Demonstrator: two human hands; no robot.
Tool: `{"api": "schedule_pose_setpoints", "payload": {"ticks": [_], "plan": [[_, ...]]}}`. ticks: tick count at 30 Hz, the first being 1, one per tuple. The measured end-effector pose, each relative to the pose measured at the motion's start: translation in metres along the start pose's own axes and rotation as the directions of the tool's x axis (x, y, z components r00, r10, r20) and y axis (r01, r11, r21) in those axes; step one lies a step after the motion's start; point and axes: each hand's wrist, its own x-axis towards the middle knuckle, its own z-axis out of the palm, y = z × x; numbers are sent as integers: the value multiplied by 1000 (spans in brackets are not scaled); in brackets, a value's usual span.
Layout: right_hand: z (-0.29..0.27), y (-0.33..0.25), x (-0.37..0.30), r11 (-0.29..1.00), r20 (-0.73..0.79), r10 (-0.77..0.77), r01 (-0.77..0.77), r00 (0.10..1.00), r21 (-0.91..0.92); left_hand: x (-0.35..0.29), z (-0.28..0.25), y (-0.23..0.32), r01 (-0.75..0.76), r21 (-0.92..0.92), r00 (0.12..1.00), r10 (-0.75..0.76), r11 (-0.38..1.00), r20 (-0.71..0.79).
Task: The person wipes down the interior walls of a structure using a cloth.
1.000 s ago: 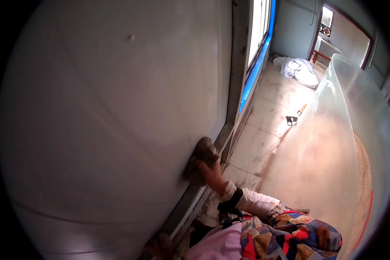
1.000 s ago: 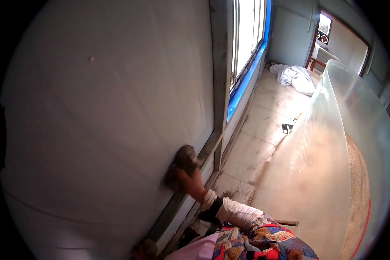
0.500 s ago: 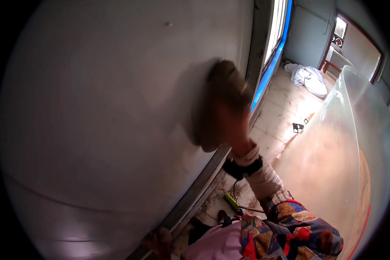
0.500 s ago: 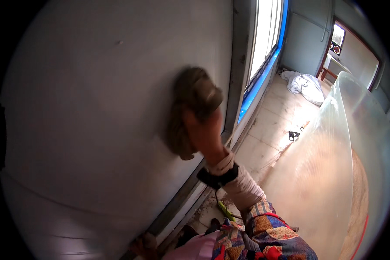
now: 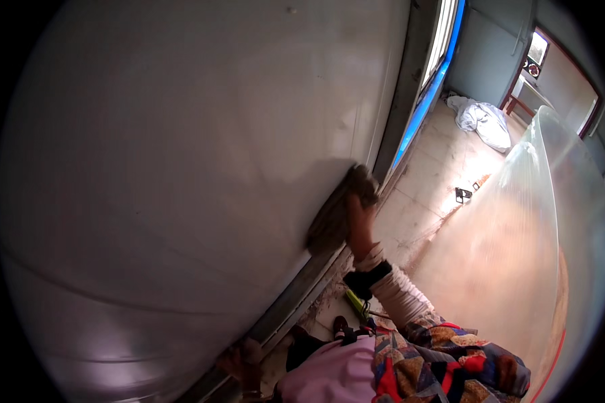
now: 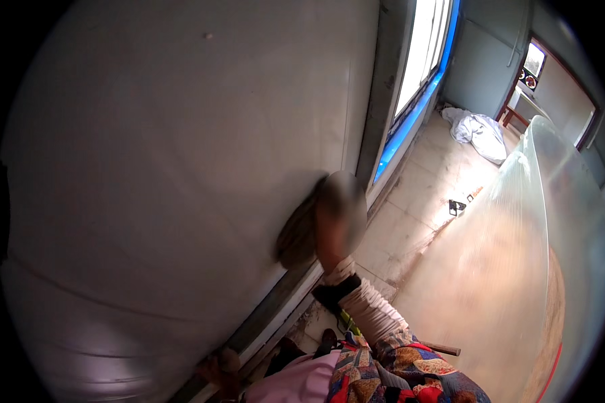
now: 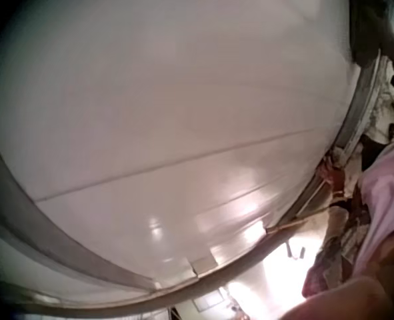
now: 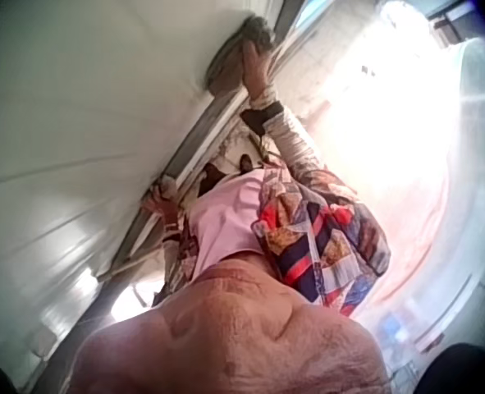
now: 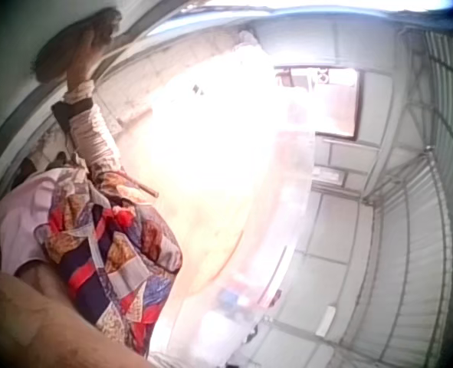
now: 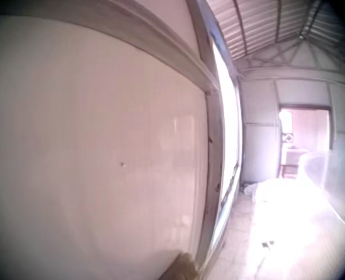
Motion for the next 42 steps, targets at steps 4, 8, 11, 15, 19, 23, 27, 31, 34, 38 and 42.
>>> {"api": "schedule_pose_setpoints", "payload": {"ticks": [4, 8, 11, 15, 19, 23, 27, 31, 34, 38, 42], "plan": [[8, 10, -66, 978, 69, 189, -194, 979, 70, -12, -5, -10, 78, 13, 991, -79, 997, 110], [22, -30, -104, 976, 241, 210, -217, 947, 4, -12, -5, -3, 78, 26, 992, -80, 997, 95], [22, -43, -94, 984, 312, 163, -178, 936, 19, -2, -8, 4, -52, 28, 996, 54, 998, -72], [36, -74, -29, 997, 231, -25, 6, 973, 83, 8, -22, 11, 60, 32, 993, -63, 998, 101], [28, -85, 43, 990, 125, -137, 133, 983, 42, 20, -23, 21, 44, -27, 997, -43, 999, 67], [18, -68, 59, 964, 88, -261, 264, 961, -22, 17, -23, 15, 37, -2, 996, -36, 999, 81], [5, -18, 38, 985, -42, -150, 153, 988, 83, 17, -21, 16, 40, 81, 993, -48, 996, 104], [-16, 32, -7, 998, 7, 19, -18, 1000, -54, 3, -17, 5, 167, -42, 963, -154, 985, 219], [-14, 41, -54, 967, 44, 256, -256, 966, 0, 1, -15, 4, 178, -82, 966, -159, 981, 205], [-17, 50, -103, 942, 170, 335, -324, 927, -92, 3, -11, 4, 158, -66, 965, -140, 985, 223], [-20, 37, -125, 844, 371, 536, -472, 758, -254, -7, -11, -3, 129, -31, 973, -120, 991, 198]]}}
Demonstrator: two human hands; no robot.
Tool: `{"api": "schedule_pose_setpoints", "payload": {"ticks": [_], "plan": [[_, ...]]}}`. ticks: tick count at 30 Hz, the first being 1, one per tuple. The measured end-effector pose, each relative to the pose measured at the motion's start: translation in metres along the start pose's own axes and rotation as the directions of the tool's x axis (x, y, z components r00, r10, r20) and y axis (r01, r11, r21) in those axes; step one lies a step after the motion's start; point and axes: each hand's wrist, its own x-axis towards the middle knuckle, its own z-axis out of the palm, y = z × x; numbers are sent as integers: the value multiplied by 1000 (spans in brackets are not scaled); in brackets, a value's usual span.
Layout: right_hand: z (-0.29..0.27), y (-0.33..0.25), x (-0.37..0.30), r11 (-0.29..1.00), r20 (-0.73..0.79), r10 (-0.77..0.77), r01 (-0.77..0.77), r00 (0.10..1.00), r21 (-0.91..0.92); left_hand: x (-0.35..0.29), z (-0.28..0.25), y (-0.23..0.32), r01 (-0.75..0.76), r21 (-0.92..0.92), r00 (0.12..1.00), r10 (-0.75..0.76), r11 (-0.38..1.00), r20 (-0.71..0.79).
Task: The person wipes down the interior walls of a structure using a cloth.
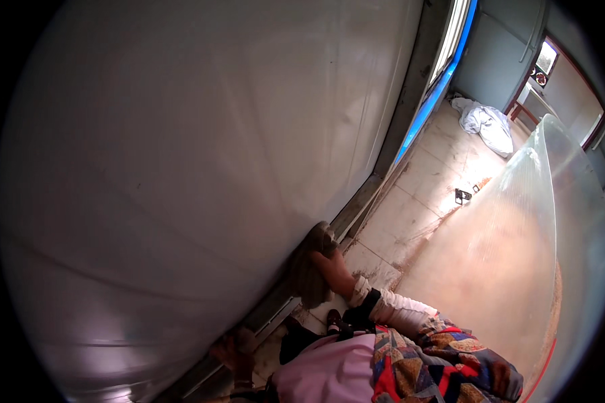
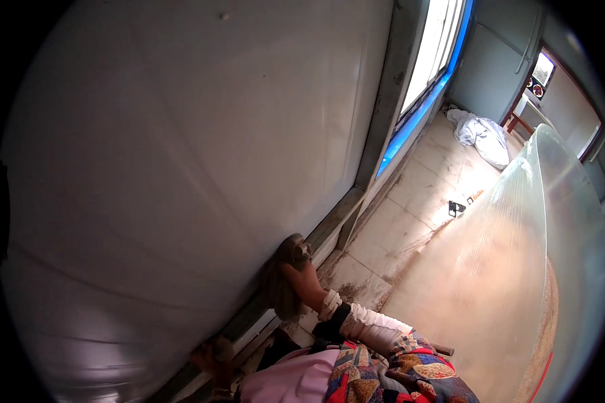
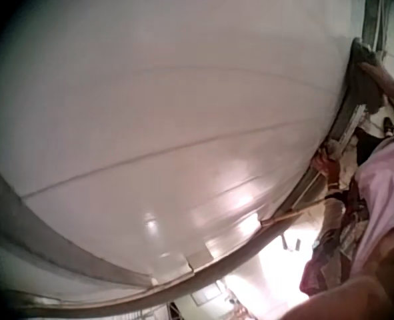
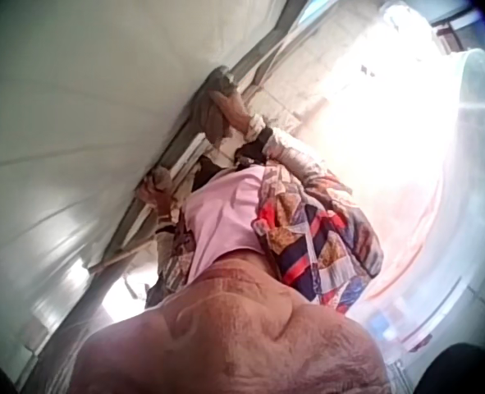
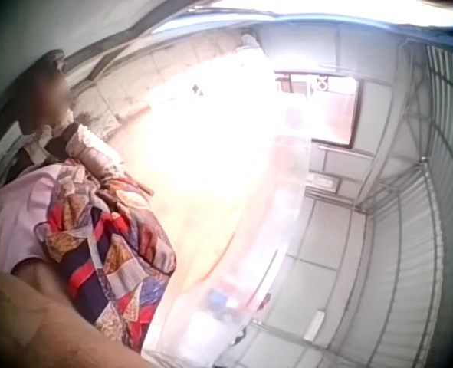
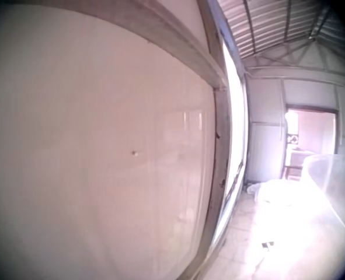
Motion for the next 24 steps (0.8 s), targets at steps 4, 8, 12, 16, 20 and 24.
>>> {"api": "schedule_pose_setpoints", "payload": {"ticks": [4, 8, 12, 16, 20, 24], "plan": [[-6, -27, 3, 984, -39, 47, -40, 998, 175, -4, 0, -5, -41, 17, 998, 42, 999, -55], [-57, -77, 50, 939, -209, -259, 296, 943, 175, 6, -5, 14, 1, 49, 1000, -1, 999, -6], [-77, -143, 87, 846, -244, -497, 527, 833, 78, 4, -1, 4, -70, 172, 992, 87, 983, -91], [-78, -141, 114, 814, -359, -549, 580, 755, -27, -5, 7, -6, -44, 154, 998, 51, 987, -46], [-58, -95, 104, 776, -405, -511, 609, 758, 161, 8, -6, 18, -26, 67, 998, 30, 997, -61], [-45, -32, 76, 915, -389, -311, 384, 867, 124, 18, -7, 24, -27, 35, 997, 30, 999, -75]]}}
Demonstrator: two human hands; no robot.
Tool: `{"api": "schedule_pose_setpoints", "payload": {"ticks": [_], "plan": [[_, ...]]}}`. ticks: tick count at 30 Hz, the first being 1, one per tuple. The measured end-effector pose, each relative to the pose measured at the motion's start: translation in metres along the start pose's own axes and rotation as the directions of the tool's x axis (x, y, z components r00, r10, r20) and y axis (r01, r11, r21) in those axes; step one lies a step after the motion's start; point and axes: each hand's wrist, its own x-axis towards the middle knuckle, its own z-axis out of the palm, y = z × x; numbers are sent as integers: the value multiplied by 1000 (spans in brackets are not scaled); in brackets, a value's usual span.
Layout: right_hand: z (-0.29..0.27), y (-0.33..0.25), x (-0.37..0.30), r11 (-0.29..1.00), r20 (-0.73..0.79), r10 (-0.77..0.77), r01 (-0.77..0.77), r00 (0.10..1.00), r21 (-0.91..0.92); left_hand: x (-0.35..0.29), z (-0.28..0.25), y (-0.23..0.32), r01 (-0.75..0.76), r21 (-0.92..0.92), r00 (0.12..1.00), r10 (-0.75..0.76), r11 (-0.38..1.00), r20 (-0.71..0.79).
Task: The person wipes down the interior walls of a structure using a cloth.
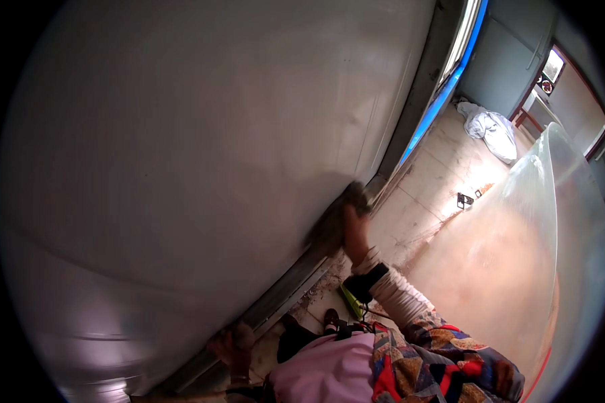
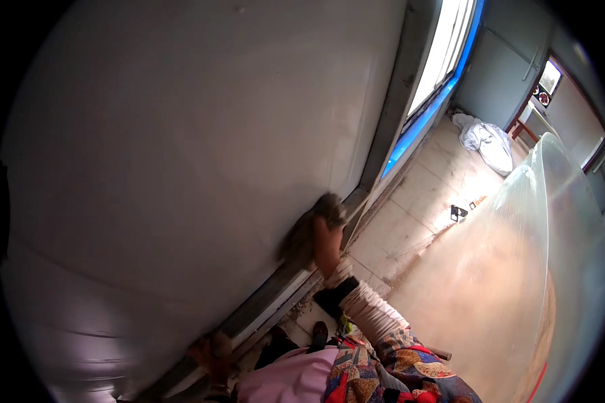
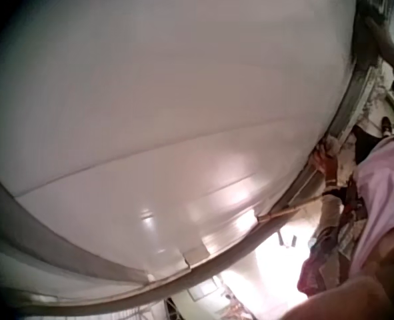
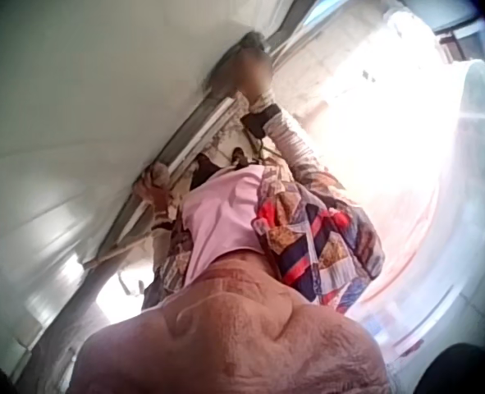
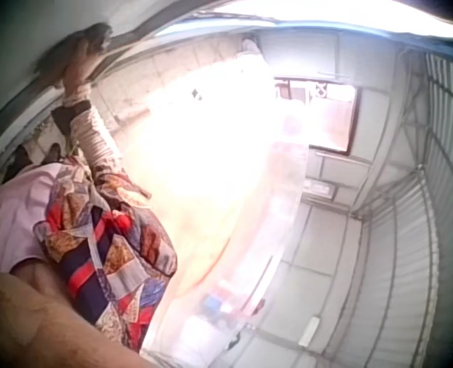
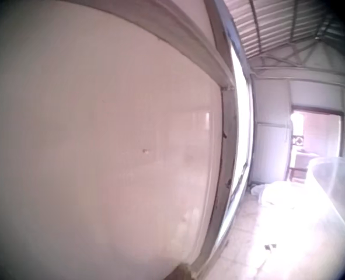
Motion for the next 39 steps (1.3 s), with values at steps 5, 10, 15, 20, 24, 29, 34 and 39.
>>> {"api": "schedule_pose_setpoints", "payload": {"ticks": [5, 10, 15, 20, 24, 29, 34, 39], "plan": [[-1, 45, -59, 967, 95, 231, -217, 968, -135, -2, -4, -3, -48, 76, 998, 51, 996, -39], [18, 14, -83, 956, 121, 283, -270, 951, -115, -12, -4, -2, 24, 56, 1000, -24, 998, -1], [50, -55, -103, 912, 288, 354, -397, 890, 105, -24, 4, -15, 32, 95, 999, -32, 995, 7], [85, -144, -103, 999, 421, 34, -45, 907, 17, -29, 19, -23, -4, 110, 1000, 5, 994, -14], [133, -236, -66, 278, 663, -687, 951, 297, -137, -4, 7, -3, 131, -141, 991, -134, 981, -7], [186, -285, -49, -34, 586, -811, 998, 1, -48, 18, -3, 30, 144, -168, 980, -164, 975, -113], [192, -300, -5, -16, 398, -917, 989, 44, -149, 17, -13, 29, 193, -290, 960, -241, 937, -140], [169, -319, 79, 327, 169, -917, 924, 361, -200, 2, 2, 3, -84, 125, 979, 105, 989, -173]]}}
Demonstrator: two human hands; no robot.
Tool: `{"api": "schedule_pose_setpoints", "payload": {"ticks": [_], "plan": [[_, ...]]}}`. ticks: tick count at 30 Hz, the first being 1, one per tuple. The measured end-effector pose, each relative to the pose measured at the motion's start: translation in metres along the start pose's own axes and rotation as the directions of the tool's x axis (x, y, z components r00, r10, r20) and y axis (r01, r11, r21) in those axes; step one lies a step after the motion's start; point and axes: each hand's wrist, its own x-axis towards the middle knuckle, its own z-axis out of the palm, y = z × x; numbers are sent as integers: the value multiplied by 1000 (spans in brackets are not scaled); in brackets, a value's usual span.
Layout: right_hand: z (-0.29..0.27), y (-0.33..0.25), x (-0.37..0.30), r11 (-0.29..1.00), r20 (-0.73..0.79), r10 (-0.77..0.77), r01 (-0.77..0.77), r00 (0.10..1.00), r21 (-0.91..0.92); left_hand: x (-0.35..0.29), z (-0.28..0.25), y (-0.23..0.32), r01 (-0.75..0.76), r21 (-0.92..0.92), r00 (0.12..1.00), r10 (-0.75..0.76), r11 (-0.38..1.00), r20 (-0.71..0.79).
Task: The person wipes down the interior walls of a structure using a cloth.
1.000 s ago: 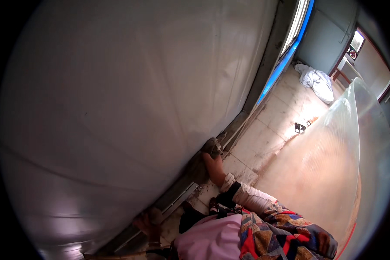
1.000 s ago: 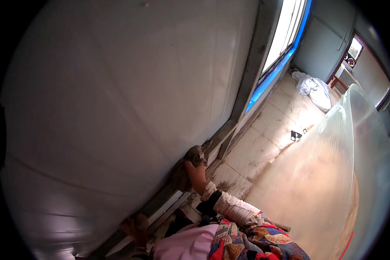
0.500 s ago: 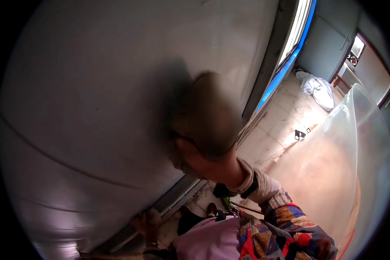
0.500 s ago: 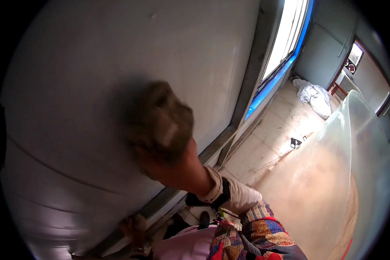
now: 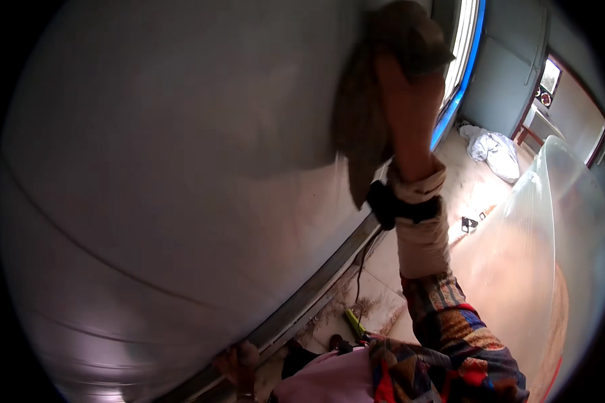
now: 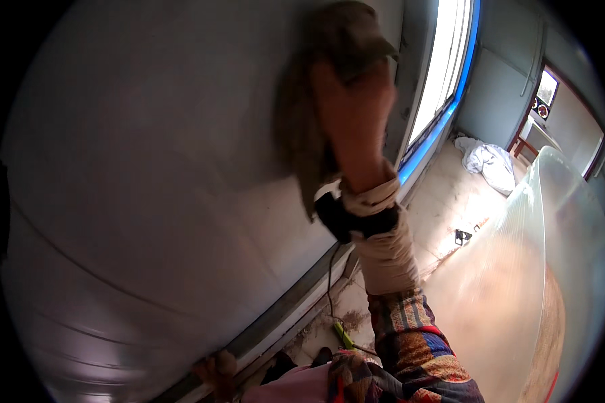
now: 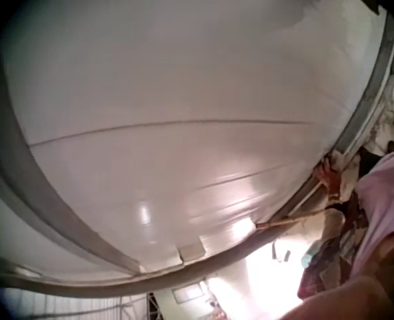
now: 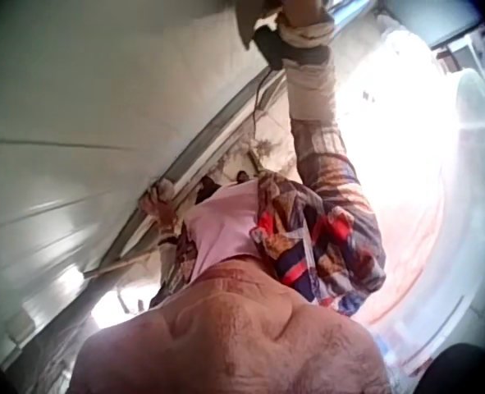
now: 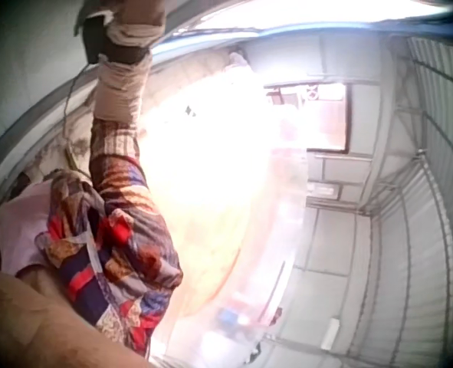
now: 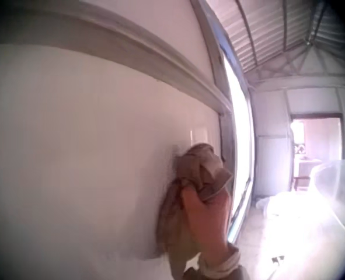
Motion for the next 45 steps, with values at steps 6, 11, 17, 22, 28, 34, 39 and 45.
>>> {"api": "schedule_pose_setpoints", "payload": {"ticks": [6, 11, 17, 22, 28, 34, 39, 45], "plan": [[-36, 33, 36, 895, -124, 259, -287, 958, -343, -6, 3, 3, 127, -117, 983, -109, 985, 151], [-10, -27, 7, 989, 35, 148, -147, 988, -35, 1, -3, 0, 9, -92, 1000, -12, 996, -26], [11, -107, -21, 786, 336, -614, 595, 714, 171, -1, 5, -5, -90, -19, 995, 89, 996, -55], [-1, -107, -33, 662, 438, -748, 612, 499, 433, -1, 3, -4, -102, -27, 987, 98, 994, -126], [-7, -23, 42, 867, 119, -498, 496, 859, 50, 17, -15, 21, -48, 32, 991, 52, 998, -121], [12, -15, 87, 678, 117, -76, -35, 990, 734, 25, -2, 11, -70, 0, 980, 68, 998, -188], [28, -56, 75, 759, 151, -98, -24, 984, 651, 23, -14, 4, -62, 11, 986, 63, 998, -152], [72, -133, -39, 858, 163, -473, 411, 866, 310, 5, -19, -2, -52, 2, 996, 52, 999, -72]]}}
